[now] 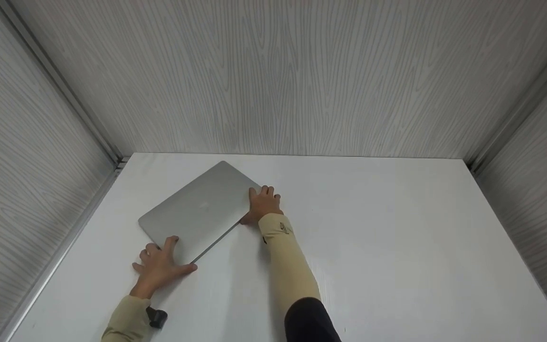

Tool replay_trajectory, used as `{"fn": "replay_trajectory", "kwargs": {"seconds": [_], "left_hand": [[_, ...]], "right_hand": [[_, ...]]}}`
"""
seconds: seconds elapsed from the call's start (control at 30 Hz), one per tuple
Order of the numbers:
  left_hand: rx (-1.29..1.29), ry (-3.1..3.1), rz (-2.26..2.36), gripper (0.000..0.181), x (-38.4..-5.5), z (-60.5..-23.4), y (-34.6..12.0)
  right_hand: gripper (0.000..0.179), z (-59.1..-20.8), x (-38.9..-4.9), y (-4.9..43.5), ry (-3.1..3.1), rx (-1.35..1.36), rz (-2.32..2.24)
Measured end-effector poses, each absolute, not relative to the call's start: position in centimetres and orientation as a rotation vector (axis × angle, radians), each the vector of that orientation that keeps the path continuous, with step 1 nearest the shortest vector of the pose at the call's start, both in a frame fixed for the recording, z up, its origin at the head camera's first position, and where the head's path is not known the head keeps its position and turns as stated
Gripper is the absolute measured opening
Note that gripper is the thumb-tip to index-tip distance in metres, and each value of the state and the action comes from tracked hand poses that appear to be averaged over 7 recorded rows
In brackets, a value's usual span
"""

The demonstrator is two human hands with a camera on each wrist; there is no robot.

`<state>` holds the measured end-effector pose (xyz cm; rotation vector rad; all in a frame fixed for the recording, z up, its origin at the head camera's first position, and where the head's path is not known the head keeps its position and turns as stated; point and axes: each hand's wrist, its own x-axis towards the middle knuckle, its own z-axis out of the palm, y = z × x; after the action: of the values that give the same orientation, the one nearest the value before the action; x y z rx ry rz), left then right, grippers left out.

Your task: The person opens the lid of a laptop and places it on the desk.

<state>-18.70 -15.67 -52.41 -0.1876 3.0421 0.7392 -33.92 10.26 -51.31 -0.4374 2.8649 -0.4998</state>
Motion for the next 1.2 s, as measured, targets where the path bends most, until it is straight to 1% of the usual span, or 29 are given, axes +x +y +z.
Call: {"fn": "replay_trajectory", "kwargs": {"seconds": [0.17, 0.37, 0.57, 0.83, 1.2], "left_hand": [[-0.175, 3.053, 0.699, 0.098, -18.4, -53.0, -15.5], [-0.169, 3.044, 0.604, 0.1, -18.4, -52.9, -15.6], [-0.207, 3.012, 0.719, 0.1, -18.4, -53.0, -15.4], [-0.287, 3.001, 0.728, 0.097, -18.2, -53.3, -14.9], [-0.255, 3.025, 0.854, 0.091, -18.2, -53.2, -15.4]], "right_hand": [[0.092, -51.9, -33.7, 10.3, 2.881, -0.439, -0.46], [0.093, -51.8, -33.6, 10.1, 2.855, -0.372, -0.493], [0.09, -51.4, -33.4, 9.9, 2.871, -0.387, -0.511], [0.093, -51.6, -32.7, 9.9, 2.86, -0.382, -0.505], [0.089, -51.3, -31.6, 9.9, 2.909, -0.397, -0.533]]}}
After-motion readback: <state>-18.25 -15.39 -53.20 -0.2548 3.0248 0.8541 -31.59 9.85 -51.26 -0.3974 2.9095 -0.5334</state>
